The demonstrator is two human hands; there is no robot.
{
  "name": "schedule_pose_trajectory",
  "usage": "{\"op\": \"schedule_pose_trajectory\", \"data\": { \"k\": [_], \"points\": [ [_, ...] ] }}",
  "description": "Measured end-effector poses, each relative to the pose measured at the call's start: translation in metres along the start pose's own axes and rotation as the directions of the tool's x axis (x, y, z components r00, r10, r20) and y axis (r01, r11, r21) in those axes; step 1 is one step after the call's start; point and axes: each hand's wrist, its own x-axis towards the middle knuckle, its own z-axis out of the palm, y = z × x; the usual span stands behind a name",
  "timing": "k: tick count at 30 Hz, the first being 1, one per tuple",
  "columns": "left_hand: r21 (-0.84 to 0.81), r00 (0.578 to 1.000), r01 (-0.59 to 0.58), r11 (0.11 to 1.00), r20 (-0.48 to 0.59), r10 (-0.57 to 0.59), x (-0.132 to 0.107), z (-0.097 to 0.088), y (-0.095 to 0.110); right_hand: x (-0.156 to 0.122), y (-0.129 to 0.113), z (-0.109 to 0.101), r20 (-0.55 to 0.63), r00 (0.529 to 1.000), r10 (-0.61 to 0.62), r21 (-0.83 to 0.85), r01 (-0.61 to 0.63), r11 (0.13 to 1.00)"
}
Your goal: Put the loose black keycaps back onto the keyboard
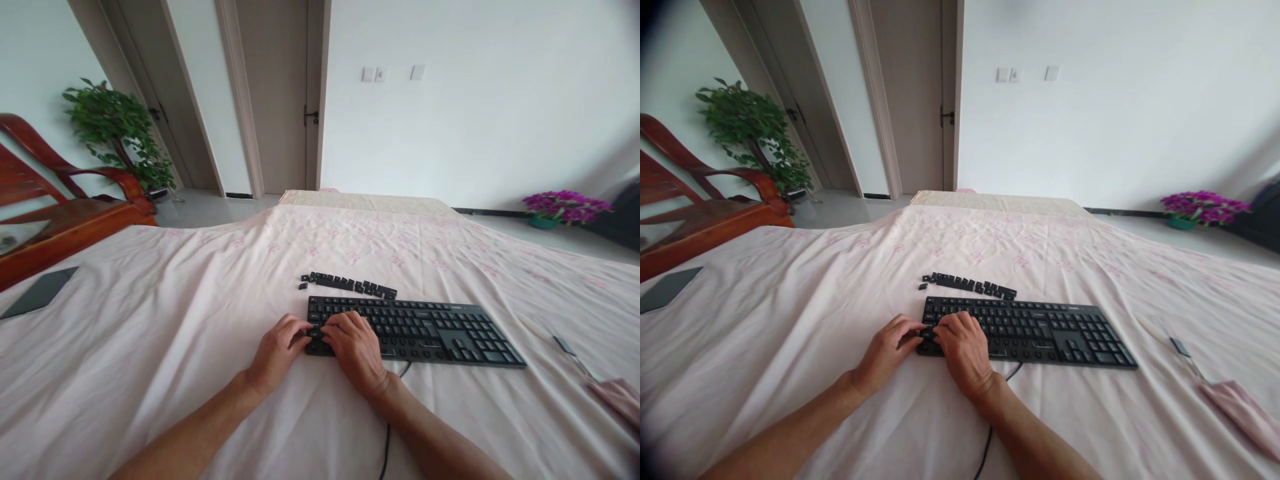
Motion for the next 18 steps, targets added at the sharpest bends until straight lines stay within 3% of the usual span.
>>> {"op": "schedule_pose_trajectory", "data": {
  "k": [7,11,14,18],
  "points": [
    [0.009,0.997,0.065,0.998,0.050,-0.066,0.006,0.000,0.006,0.002,-0.002,-0.006,-0.043,0.997,0.061,0.062,-0.058,0.996],
    [-0.045,0.995,0.103,0.994,0.020,-0.102,0.008,-0.002,0.011,0.001,0.000,-0.005,-0.049,0.993,0.104,0.120,-0.098,0.988],
    [-0.174,0.983,0.180,0.968,0.000,-0.183,0.008,-0.003,0.016,0.001,0.002,-0.004,-0.062,0.987,0.148,0.200,-0.133,0.971],
    [-0.417,0.926,0.372,0.829,0.111,-0.360,0.007,-0.004,0.025,0.000,-0.001,-0.007,-0.035,0.972,0.232,0.332,-0.208,0.920]
  ]
}}
